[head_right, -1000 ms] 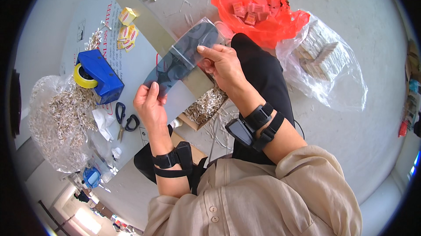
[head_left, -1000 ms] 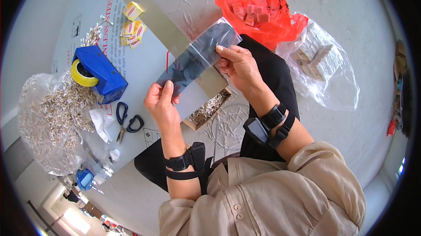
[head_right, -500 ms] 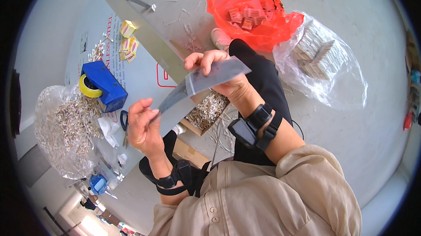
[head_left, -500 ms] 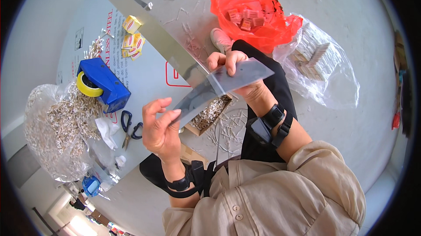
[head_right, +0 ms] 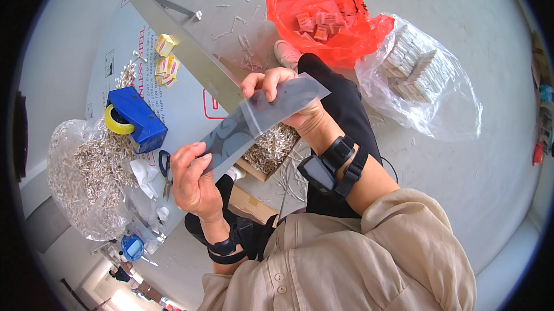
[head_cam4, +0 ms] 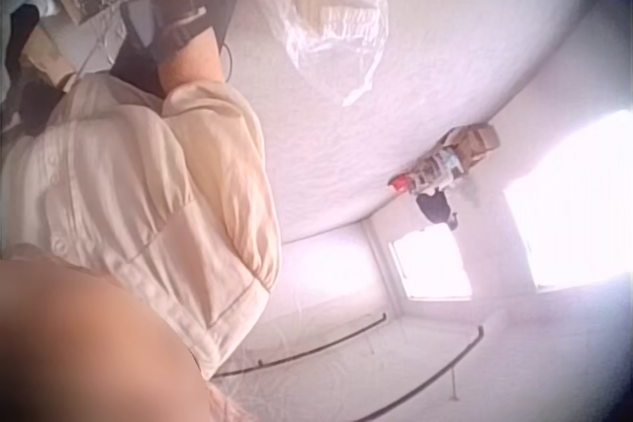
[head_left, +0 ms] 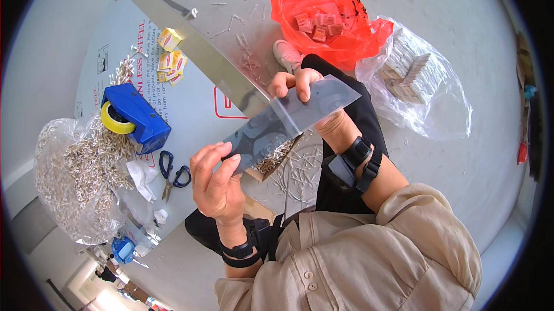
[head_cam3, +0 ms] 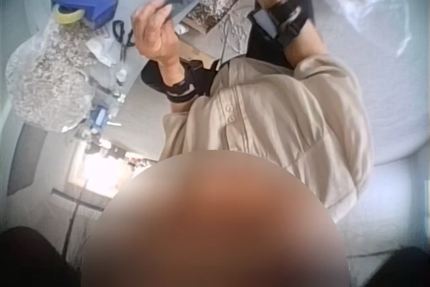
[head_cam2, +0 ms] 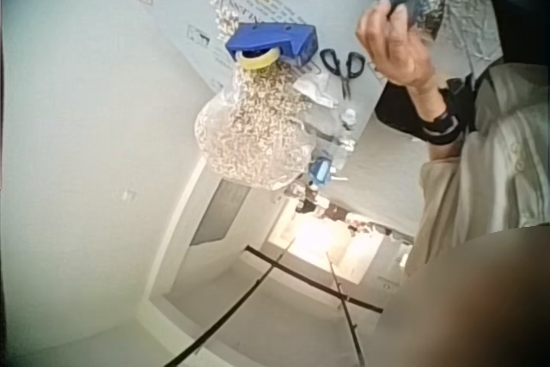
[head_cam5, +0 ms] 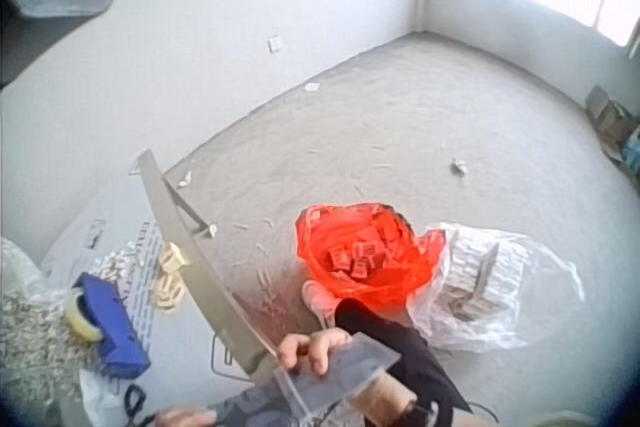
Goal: Attaching labels and packaging shoe insoles into plastic bags.
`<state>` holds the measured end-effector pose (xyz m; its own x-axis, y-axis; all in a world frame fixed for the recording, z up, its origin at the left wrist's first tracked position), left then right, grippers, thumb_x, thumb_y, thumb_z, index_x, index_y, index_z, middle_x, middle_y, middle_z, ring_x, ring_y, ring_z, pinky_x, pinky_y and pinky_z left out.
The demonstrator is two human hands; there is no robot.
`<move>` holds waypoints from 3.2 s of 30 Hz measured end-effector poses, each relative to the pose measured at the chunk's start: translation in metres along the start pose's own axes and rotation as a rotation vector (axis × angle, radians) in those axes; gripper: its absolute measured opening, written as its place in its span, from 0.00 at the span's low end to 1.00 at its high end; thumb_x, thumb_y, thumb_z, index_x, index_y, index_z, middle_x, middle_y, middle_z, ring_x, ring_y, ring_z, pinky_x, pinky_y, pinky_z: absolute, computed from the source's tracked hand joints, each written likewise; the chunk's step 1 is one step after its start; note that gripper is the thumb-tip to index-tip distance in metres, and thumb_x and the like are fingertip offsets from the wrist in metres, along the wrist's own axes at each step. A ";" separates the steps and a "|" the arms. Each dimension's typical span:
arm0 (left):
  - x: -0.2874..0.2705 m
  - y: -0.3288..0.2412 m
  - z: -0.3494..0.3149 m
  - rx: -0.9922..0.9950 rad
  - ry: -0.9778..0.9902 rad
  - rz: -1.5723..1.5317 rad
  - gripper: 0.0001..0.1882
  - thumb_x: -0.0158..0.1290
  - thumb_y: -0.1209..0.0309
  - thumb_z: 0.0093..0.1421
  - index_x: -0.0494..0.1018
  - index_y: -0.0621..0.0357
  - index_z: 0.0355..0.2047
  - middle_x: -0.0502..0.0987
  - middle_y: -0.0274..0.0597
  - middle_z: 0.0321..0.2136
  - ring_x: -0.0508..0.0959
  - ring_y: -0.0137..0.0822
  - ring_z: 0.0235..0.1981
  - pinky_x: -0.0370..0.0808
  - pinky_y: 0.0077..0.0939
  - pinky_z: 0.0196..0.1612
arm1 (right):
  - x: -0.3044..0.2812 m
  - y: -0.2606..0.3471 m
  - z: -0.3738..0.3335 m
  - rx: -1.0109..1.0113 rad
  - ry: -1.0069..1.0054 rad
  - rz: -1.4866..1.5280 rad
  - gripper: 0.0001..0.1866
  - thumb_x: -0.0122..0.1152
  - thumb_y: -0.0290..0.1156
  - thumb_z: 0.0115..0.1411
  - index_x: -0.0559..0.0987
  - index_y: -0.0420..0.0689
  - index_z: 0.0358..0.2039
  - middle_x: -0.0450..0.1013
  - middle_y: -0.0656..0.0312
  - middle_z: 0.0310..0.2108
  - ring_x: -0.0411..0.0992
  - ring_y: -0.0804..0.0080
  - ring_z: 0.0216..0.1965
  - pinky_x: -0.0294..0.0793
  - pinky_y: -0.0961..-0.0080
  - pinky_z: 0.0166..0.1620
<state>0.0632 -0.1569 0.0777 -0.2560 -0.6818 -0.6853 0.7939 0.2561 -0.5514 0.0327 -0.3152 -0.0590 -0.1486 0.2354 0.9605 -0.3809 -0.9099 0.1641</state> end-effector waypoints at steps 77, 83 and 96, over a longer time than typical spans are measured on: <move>0.039 0.078 -0.039 -0.842 -0.276 -0.610 0.06 0.54 0.78 0.56 0.70 0.65 0.33 0.74 0.39 0.21 0.70 0.26 0.16 0.64 0.18 0.15 | -0.040 -0.021 -0.020 0.201 -0.654 -0.376 0.13 0.66 0.25 0.51 0.73 0.43 0.13 0.64 0.70 0.13 0.56 0.84 0.15 0.52 0.84 0.19; 0.045 0.077 -0.038 -0.875 -0.264 -0.630 0.05 0.52 0.79 0.57 0.70 0.68 0.34 0.75 0.41 0.22 0.71 0.26 0.16 0.66 0.16 0.17 | -0.039 -0.021 -0.022 0.187 -0.696 -0.359 0.14 0.66 0.25 0.52 0.73 0.42 0.13 0.64 0.69 0.13 0.55 0.83 0.14 0.52 0.83 0.19; 0.042 0.090 -0.040 -0.872 -0.275 -0.574 0.05 0.54 0.78 0.55 0.71 0.66 0.32 0.74 0.40 0.20 0.70 0.27 0.16 0.65 0.18 0.15 | -0.048 -0.009 -0.026 0.154 -0.754 -0.466 0.16 0.68 0.30 0.50 0.71 0.42 0.13 0.67 0.64 0.13 0.59 0.83 0.14 0.54 0.84 0.17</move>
<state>0.1016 -0.1347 -0.0196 -0.2456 -0.9583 -0.1459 -0.0995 0.1746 -0.9796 0.0192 -0.3099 -0.1127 0.6492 0.3547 0.6729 -0.1186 -0.8266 0.5501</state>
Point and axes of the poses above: each hand's wrist, its own z-axis towards the middle knuckle, its own x-axis out of the palm, y = z × x, the point moved 9 cm from there along z, towards the middle knuckle
